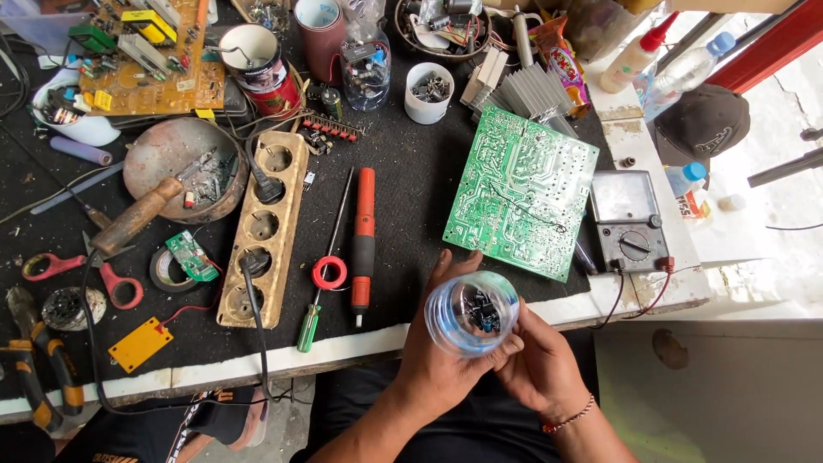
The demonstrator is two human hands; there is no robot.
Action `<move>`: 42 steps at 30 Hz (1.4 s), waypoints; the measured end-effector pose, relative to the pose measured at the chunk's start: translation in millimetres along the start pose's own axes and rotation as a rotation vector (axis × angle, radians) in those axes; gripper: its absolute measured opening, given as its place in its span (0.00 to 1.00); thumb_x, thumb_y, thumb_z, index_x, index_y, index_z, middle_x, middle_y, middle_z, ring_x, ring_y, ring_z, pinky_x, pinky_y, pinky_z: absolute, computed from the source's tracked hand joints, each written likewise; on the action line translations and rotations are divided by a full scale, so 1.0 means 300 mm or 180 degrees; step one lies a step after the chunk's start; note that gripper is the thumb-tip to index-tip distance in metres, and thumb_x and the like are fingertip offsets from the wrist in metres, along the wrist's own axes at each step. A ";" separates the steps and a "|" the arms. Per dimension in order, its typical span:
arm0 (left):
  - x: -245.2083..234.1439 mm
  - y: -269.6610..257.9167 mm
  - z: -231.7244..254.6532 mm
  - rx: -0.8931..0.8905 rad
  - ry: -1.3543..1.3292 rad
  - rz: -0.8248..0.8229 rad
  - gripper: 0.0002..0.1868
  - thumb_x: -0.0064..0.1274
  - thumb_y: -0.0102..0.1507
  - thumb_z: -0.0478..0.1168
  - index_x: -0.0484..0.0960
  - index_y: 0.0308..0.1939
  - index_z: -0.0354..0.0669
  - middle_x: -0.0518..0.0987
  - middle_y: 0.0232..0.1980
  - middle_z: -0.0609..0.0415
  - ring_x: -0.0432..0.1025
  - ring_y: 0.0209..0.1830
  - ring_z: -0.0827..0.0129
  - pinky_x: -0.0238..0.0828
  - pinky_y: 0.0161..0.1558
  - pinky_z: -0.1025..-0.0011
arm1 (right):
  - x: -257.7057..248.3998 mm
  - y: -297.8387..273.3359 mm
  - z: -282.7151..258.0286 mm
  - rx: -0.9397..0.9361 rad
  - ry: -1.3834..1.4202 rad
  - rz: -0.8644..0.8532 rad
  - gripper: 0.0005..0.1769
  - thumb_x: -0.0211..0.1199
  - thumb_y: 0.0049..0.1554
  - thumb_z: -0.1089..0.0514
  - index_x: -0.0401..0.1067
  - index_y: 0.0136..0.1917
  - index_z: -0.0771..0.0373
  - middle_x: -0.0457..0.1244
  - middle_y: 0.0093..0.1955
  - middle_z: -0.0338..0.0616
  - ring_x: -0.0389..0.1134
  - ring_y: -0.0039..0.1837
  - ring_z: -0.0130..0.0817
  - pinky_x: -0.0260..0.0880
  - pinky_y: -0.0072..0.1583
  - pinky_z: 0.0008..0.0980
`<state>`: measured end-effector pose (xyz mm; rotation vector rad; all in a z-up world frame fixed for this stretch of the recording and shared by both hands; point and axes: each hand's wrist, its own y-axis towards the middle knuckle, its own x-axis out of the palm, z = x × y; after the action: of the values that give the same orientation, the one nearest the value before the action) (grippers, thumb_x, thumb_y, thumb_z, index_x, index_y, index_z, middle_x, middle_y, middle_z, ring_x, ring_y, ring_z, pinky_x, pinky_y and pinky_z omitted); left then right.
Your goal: The person pours small electronic components from a plastic bottle onto a cluttered workbench. They then pick up individual components from the pile, inspect them by hand, and place them back down or into a separate group.
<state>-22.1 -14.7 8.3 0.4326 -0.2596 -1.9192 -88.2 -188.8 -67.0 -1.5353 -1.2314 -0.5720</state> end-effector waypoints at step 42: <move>-0.218 0.009 -0.141 -0.0372 0.2873 0.0136 0.52 0.57 0.61 0.54 0.51 0.78 0.24 0.62 0.78 0.34 0.48 0.83 0.44 0.15 0.77 0.39 | 0.684 0.289 -0.131 -0.3424 -0.6696 -0.0791 0.25 0.70 0.58 0.61 0.74 0.68 0.58 0.70 0.56 0.52 0.75 0.42 0.49 0.79 0.44 0.42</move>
<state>19.5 45.8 -17.7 1.1372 0.4277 -1.5108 72.7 -134.6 82.3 -2.9907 -2.8760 0.8460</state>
